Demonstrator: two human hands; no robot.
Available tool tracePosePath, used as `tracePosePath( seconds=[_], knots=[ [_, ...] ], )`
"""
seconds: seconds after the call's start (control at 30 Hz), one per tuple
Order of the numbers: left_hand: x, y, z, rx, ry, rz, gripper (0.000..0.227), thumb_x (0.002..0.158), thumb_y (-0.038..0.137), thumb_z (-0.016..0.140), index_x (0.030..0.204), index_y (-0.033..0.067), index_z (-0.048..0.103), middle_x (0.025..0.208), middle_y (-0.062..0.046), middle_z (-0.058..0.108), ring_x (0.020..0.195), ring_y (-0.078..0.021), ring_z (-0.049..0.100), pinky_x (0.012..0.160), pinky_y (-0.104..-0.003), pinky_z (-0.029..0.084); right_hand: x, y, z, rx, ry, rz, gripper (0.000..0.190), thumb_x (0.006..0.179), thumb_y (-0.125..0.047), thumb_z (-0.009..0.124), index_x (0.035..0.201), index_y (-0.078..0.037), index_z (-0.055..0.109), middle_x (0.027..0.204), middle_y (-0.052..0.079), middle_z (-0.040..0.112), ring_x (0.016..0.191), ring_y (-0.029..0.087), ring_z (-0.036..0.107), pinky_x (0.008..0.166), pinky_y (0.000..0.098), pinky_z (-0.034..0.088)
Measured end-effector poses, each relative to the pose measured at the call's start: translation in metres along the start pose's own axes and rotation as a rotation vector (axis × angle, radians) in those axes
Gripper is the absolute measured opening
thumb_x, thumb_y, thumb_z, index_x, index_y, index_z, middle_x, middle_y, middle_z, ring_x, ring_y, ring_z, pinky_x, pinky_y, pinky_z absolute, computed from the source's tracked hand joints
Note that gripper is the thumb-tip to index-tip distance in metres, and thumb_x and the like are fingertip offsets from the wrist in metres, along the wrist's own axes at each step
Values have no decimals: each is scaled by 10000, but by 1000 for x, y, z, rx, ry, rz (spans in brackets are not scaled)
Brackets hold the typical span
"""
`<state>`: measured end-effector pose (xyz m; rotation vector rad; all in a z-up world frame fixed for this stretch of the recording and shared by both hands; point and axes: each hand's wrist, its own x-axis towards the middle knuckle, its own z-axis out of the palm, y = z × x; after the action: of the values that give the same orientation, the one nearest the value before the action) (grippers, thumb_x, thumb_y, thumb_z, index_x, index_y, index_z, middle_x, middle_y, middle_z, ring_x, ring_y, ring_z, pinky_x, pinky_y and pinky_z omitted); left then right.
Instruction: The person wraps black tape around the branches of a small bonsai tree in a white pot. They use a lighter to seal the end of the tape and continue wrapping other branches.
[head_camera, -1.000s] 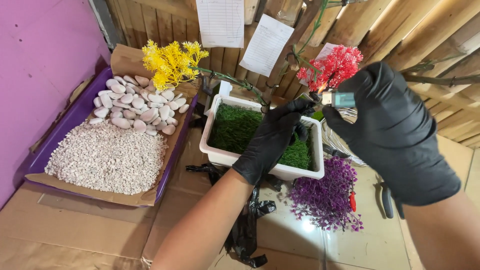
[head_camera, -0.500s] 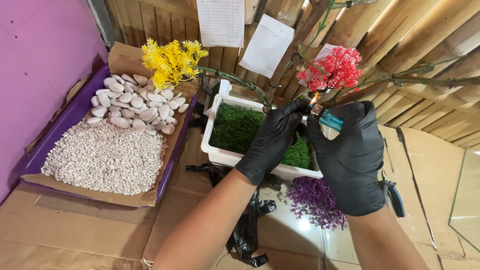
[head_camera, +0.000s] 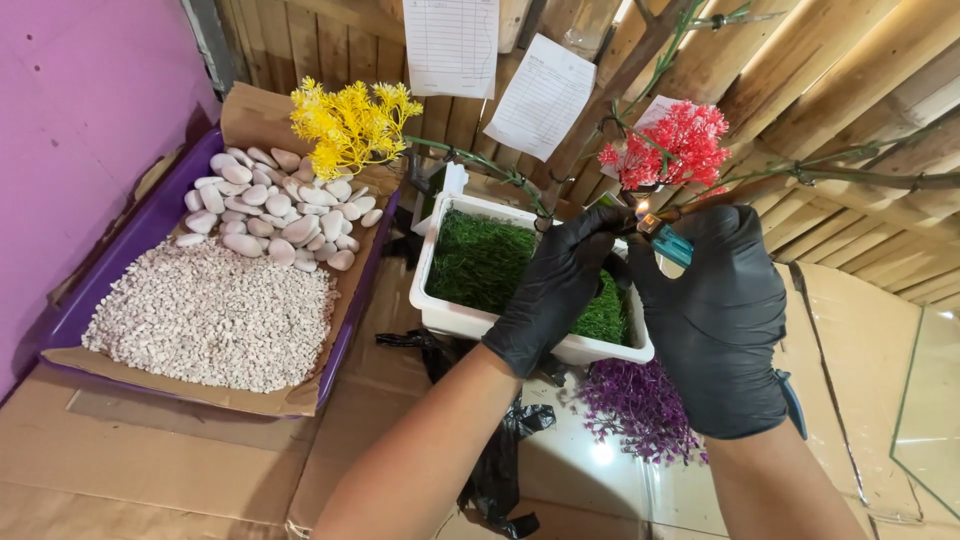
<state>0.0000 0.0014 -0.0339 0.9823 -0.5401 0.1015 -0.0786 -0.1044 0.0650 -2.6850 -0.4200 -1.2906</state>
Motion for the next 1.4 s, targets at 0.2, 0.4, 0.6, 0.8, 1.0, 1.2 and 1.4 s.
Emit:
tracePosePath(
  seconds=[0.2, 0.4, 0.6, 0.8, 1.0, 1.2, 1.4],
  knots=[
    [2, -13, 0, -185, -1, -2, 363, 1057, 217, 547, 1359, 27, 610, 1059, -82, 690, 696, -187, 676, 565, -304, 458, 11, -6, -4, -142, -94, 42, 388, 960, -315, 850, 1071, -57, 582, 1022, 160, 628, 770, 426, 640, 570, 550, 468],
    [10, -38, -2, -199, 43, 30, 326, 1041, 157, 580, 1327, 24, 660, 1219, -103, 711, 1059, -183, 666, 854, -317, 541, 22, -21, -14, -235, -260, 148, 376, 880, -348, 852, 997, -94, 601, 938, 155, 654, 761, 468, 676, 547, 577, 498],
    [2, -13, 5, -316, 9, 68, 271, 1068, 93, 528, 1285, 10, 667, 1062, -89, 704, 669, -180, 654, 611, -297, 510, 12, -7, -27, -239, -269, 55, 320, 927, -296, 845, 1083, -122, 626, 962, 112, 662, 775, 417, 691, 609, 540, 529],
    [-5, 6, 7, 188, 64, 157, 304, 1095, 149, 457, 1330, 108, 646, 1314, -96, 706, 1274, -231, 662, 987, -344, 561, -28, 21, -40, 531, 26, 242, 502, 1076, -12, 726, 1473, 10, 420, 972, 122, 410, 871, 204, 465, 836, 308, 391],
    [-6, 14, 20, 63, 109, 31, 324, 1057, 243, 545, 1334, 135, 671, 1248, -87, 737, 801, -176, 710, 721, -359, 643, -49, 22, 3, 1127, 180, 763, 218, 1053, -220, 618, 1263, -182, 575, 952, -75, 511, 761, 62, 464, 657, 231, 405],
    [-14, 46, 29, 770, 250, 217, 289, 1057, 274, 614, 1336, 253, 684, 1157, -64, 767, 1148, -252, 719, 989, -375, 598, -56, 31, 32, 1178, 331, 837, 121, 1050, -184, 664, 1130, -97, 638, 783, -6, 538, 672, 63, 520, 625, 181, 416],
    [-24, 64, 30, 748, 119, 286, 356, 981, 109, 688, 1332, 48, 670, 1157, -197, 752, 1181, -335, 693, 1124, -302, 521, -45, 39, 50, 1266, 363, 854, 106, 1043, -166, 648, 1141, -129, 631, 792, 18, 573, 672, 77, 576, 629, 180, 487]
  ],
)
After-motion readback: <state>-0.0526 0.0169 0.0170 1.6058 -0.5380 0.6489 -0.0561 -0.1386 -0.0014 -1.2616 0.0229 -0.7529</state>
